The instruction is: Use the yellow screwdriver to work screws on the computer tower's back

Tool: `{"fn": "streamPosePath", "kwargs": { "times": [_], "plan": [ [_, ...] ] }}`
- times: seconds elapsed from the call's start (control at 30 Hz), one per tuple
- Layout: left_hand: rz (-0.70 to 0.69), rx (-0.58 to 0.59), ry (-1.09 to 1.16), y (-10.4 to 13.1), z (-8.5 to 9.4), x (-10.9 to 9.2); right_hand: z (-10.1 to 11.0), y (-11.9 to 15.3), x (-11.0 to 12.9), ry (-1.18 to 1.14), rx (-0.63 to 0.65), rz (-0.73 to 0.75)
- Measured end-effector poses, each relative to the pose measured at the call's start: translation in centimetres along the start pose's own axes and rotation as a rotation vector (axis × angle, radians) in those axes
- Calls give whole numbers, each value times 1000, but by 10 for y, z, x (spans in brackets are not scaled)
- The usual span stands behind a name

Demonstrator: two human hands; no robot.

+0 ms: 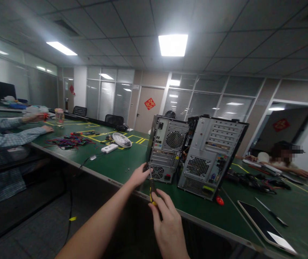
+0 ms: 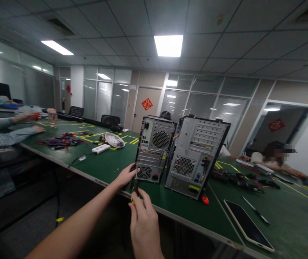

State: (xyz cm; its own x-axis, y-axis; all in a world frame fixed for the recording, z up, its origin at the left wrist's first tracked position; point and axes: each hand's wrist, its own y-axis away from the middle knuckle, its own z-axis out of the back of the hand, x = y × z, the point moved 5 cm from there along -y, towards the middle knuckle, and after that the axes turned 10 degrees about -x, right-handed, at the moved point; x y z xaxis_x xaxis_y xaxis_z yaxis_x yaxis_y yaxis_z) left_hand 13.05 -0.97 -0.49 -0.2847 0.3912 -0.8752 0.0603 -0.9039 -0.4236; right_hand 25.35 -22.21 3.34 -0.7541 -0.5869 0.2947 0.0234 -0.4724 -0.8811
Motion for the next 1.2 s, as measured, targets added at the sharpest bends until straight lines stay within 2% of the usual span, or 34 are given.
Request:
{"fn": "streamPosePath", "kwargs": {
  "times": [0.67, 0.97, 1.2],
  "plan": [
    [4, -3, 21, -2, -2, 2, -3, 4, 1, 45, 47, 20],
    [47, 10, -5, -1, -1, 0, -1, 8, -7, 22, -53, -4],
    [17, 9, 35, 0, -1, -2, -1, 8, -4, 71, 8, 63]
  ]
}}
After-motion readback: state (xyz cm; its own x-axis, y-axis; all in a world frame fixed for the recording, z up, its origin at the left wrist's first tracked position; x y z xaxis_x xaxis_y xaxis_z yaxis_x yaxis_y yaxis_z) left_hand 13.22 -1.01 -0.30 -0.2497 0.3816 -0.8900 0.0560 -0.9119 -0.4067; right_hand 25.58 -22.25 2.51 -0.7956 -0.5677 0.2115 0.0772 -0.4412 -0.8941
